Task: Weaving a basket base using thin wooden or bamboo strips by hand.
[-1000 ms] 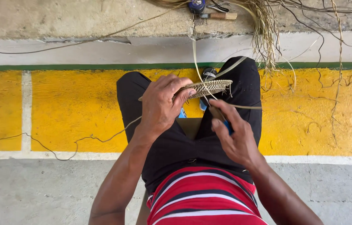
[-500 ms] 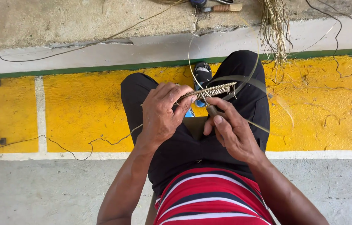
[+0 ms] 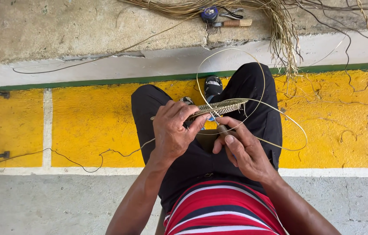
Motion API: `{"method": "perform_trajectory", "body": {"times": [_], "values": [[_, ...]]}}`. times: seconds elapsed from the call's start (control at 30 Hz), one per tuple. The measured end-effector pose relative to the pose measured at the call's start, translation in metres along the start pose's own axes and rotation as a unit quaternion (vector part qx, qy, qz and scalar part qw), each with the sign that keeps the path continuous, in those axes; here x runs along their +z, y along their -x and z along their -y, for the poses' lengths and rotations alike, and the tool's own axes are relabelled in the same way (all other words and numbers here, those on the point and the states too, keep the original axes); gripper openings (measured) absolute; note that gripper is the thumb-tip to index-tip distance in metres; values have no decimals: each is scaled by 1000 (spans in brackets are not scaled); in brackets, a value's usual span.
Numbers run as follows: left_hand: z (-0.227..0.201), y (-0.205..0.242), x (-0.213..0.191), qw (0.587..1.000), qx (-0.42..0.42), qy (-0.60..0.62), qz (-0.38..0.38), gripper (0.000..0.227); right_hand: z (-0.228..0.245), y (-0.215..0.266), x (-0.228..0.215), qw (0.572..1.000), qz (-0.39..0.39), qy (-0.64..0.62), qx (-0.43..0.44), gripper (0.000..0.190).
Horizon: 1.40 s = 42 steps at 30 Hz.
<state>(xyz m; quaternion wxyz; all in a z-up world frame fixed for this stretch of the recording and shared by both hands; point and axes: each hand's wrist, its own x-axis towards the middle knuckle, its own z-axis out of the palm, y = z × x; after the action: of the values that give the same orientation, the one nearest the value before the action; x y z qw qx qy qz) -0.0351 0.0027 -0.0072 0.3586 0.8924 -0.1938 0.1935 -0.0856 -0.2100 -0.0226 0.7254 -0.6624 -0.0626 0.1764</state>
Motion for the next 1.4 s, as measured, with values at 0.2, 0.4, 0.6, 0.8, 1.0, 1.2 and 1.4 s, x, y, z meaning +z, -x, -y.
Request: {"method": "perform_trajectory", "body": {"times": [0.2, 0.4, 0.6, 0.8, 1.0, 1.2, 1.4], "values": [[0, 0, 1, 1000, 11, -22, -5, 27, -2, 3, -2, 998, -17, 56, -10, 51], [5, 6, 6, 999, 32, -17, -2, 27, 4, 2, -1, 1000, -1, 17, 9, 50], [7, 9, 4, 998, 64, -28, -1, 29, 7, -1, 4, 995, -21, -63, 74, 47], [3, 8, 5, 998, 61, -13, 1, 27, -3, 2, 1, 977, -31, 171, -126, 41], [8, 4, 14, 999, 34, -31, -23, 27, 20, -5, 0, 994, -27, 75, 78, 51], [6, 7, 13, 999, 34, -27, -9, 28, 7, -5, -2, 984, -3, 164, -71, 45], [6, 4, 10, 998, 51, -22, -8, 28, -12, -6, -5, 998, -4, -51, 43, 44]]}}
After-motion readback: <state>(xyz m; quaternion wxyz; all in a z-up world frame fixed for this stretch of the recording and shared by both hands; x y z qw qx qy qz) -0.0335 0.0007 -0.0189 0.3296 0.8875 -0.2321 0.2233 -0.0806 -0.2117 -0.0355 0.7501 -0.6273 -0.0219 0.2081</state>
